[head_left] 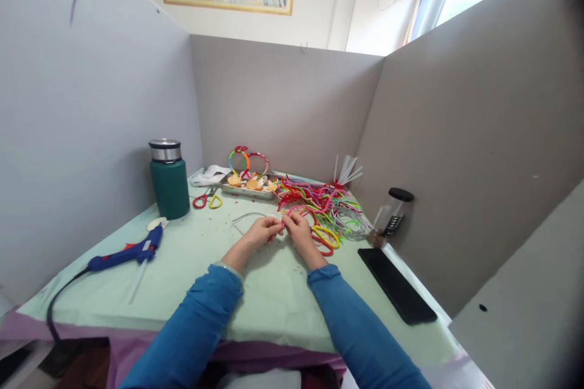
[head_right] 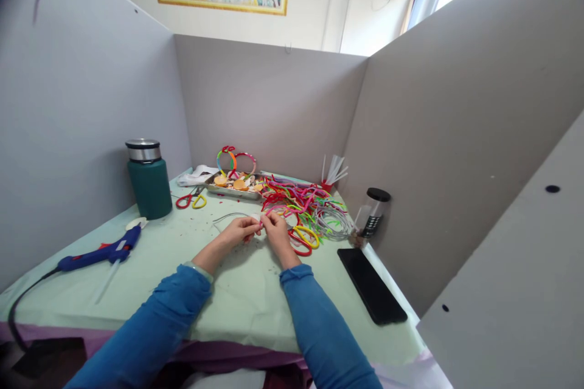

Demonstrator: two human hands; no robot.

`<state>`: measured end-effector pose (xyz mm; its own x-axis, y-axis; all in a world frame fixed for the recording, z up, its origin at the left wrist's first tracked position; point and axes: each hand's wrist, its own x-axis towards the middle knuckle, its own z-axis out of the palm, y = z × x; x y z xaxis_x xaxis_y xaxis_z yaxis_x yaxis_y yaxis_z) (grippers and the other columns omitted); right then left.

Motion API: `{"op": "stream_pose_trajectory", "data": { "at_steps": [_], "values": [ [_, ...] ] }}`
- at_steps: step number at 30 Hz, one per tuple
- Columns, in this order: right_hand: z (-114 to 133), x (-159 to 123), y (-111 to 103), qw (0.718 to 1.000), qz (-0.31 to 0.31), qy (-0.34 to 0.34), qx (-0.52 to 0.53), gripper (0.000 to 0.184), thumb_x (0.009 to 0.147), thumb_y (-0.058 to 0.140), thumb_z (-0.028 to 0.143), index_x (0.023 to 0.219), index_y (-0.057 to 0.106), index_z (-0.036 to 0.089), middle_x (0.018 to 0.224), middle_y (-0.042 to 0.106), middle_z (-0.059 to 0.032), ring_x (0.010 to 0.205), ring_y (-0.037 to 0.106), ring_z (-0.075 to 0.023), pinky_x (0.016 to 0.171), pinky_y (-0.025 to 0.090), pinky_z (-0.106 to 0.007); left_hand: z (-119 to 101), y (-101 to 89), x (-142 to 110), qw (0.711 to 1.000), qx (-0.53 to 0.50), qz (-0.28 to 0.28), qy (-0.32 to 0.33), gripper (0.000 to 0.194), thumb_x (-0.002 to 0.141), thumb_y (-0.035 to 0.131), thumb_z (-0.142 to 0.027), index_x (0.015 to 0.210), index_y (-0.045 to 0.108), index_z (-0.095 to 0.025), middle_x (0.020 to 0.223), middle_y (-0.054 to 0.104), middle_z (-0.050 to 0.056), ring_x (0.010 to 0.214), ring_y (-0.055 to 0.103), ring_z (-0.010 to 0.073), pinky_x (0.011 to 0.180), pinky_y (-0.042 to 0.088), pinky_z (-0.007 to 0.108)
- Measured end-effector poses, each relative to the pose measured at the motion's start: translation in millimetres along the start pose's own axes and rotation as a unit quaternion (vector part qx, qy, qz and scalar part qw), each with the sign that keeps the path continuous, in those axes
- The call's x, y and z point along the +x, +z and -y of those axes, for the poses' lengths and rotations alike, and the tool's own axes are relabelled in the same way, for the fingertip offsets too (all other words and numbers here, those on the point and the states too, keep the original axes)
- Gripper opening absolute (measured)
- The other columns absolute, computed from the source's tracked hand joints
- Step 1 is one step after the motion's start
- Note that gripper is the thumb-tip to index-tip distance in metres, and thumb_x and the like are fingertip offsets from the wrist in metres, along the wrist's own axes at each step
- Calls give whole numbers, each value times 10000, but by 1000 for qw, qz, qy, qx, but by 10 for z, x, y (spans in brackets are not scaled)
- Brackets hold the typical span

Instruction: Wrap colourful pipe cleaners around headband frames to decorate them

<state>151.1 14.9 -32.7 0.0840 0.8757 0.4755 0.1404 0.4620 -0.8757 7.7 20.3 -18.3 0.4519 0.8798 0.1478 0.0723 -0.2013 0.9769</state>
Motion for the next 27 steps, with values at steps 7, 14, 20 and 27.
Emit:
{"op": "stream_pose_trajectory", "data": {
  "at_steps": [7,14,20,27],
  "values": [
    [-20,10,8,1000,-10,9,7,317,762,530,429,570,412,205,510,391,57,494,347,-103,477,281,-232,-63,24,-48,999,15,-11,-29,374,655,622,-502,691,549,-138,561,517,-27,401,357,45,401,250,196],
    [-100,108,-92,991,-85,75,77,316,763,500,483,627,487,199,459,410,63,420,353,-101,421,255,-237,-135,49,-105,996,9,63,-61,299,651,644,-425,659,548,-142,529,499,-26,380,337,43,389,217,202],
    [-104,159,-171,980,-134,92,117,310,719,524,499,680,526,192,493,416,62,411,339,-92,402,252,-232,-199,48,-170,987,3,145,-67,351,634,684,-462,689,560,-138,599,558,-2,411,378,43,418,261,198],
    [-45,112,-150,991,-79,67,83,338,747,523,506,656,565,183,531,474,27,463,379,-110,445,296,-243,-162,36,-153,991,17,98,-86,482,689,617,-578,795,618,-108,530,561,2,354,366,50,389,276,212]
  ]
}}
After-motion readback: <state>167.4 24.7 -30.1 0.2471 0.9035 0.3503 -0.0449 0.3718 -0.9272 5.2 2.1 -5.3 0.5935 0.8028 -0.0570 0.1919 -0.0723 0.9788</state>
